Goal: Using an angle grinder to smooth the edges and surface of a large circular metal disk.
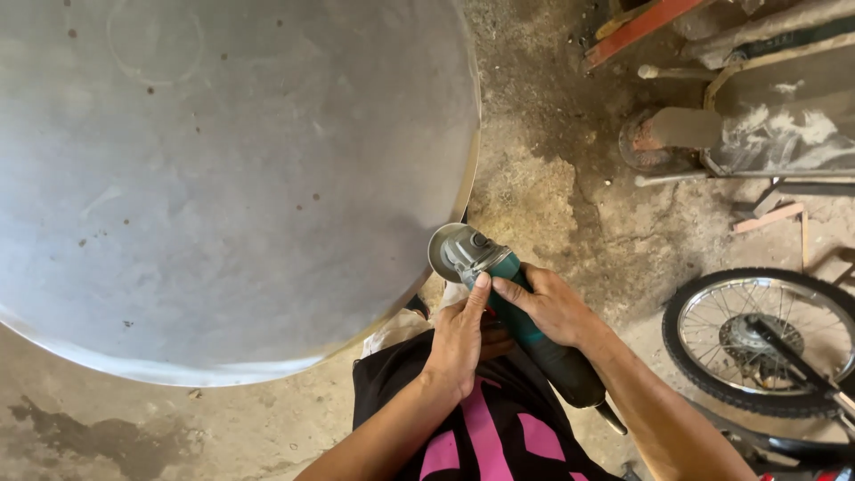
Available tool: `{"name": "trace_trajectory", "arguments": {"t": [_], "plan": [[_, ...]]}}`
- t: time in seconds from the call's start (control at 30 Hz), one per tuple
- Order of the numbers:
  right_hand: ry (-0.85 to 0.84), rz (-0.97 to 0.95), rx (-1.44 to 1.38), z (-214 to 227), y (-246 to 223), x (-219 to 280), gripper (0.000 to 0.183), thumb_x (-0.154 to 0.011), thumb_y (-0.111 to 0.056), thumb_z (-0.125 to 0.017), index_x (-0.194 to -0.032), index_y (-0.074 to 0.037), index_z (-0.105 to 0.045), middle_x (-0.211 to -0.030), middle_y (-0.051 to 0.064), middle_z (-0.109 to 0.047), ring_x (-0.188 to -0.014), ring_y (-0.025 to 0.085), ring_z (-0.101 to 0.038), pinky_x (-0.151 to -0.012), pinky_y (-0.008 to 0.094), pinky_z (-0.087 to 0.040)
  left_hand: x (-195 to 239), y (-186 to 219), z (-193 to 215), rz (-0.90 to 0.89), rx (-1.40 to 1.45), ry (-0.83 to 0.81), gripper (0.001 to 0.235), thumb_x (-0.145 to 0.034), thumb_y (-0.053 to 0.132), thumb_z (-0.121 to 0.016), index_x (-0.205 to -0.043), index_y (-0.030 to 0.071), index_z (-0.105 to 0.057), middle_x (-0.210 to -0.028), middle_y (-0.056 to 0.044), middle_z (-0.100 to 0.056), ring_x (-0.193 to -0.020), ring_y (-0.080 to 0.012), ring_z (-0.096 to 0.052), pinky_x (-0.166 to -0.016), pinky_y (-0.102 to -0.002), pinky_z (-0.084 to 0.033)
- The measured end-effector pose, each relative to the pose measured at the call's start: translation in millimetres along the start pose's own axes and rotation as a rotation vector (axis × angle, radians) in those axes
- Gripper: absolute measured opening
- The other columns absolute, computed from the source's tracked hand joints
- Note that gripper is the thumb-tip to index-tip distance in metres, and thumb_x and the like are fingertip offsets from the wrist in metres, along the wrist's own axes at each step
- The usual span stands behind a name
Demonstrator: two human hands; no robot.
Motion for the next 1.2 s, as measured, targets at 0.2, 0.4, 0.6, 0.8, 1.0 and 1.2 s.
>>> {"name": "trace_trajectory", "arguments": {"t": [0.2,0.4,0.6,0.8,1.0,1.2], "plan": [[0.032,-0.073,0.217,66,-11,-45,0.066,-0.094,-0.061,-0.057,-0.113,0.002,-0.068,-0.098,0.017,-0.077,-0.092,0.025,-0.074,-0.083,0.04,-0.056,-39,38,-48,0.032,0.085,0.021,0.068,-0.09,0.059,-0.062,-0.114,-0.004,-0.067,-0.1,-0.012,-0.069,-0.078,-0.0235,-0.072,-0.067,-0.034,-0.061],[-0.068,-0.072,0.158,126,-43,-89,0.061,-0.09,-0.059,-0.055,-0.122,-0.009,-0.069,-0.098,0.011,-0.078,-0.087,0.023,-0.074,-0.079,0.037,-0.057,-80,79,-94,0.043,0.111,0.051,0.075,-0.089,0.063,-0.06,-0.119,-0.006,-0.066,-0.104,-0.016,-0.07,-0.074,-0.0283,-0.072,-0.065,-0.036,-0.062],[-0.085,-0.056,0.144,178,-63,-138,0.061,-0.093,-0.059,-0.056,-0.11,-0.003,-0.073,-0.09,0.011,-0.079,-0.08,0.02,-0.075,-0.07,0.036,-0.059,-117,124,-130,-0.043,0.144,0.072,0.079,-0.091,0.063,-0.06,-0.116,-0.012,-0.065,-0.105,-0.019,-0.069,-0.073,-0.0284,-0.072,-0.063,-0.038,-0.064],[-0.102,0.061,0.215,204,-76,-174,0.066,-0.094,-0.062,-0.056,-0.107,0.0,-0.075,-0.086,0.013,-0.077,-0.075,0.021,-0.073,-0.067,0.036,-0.058,-136,151,-143,-0.156,0.203,0.087,0.079,-0.09,0.063,-0.06,-0.116,-0.011,-0.065,-0.103,-0.019,-0.067,-0.072,-0.0286,-0.073,-0.061,-0.038,-0.063],[-0.138,0.083,0.189,189,-75,-156,0.066,-0.091,-0.064,-0.055,-0.111,-0.004,-0.072,-0.089,0.011,-0.078,-0.076,0.019,-0.074,-0.068,0.034,-0.059,-119,132,-138,-0.169,0.19,0.123,0.078,-0.091,0.063,-0.058,-0.115,-0.01,-0.066,-0.102,-0.018,-0.069,-0.07,-0.0278,-0.072,-0.06,-0.036,-0.064],[-0.15,0.039,0.241,156,-41,-115,0.065,-0.09,-0.065,-0.055,-0.107,-0.005,-0.074,-0.09,0.011,-0.078,-0.079,0.019,-0.075,-0.069,0.034,-0.059,-86,78,-123,-0.067,0.202,0.163,0.075,-0.092,0.061,-0.058,-0.117,-0.01,-0.065,-0.102,-0.017,-0.069,-0.066,-0.0258,-0.068,-0.057,-0.034,-0.06]]}}
Point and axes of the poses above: each hand's wrist, its own x-axis away from the middle knuckle, its own z-axis out of the back of the hand, y = z × x, the point moved 3 cm from there along -x, towards the middle knuckle
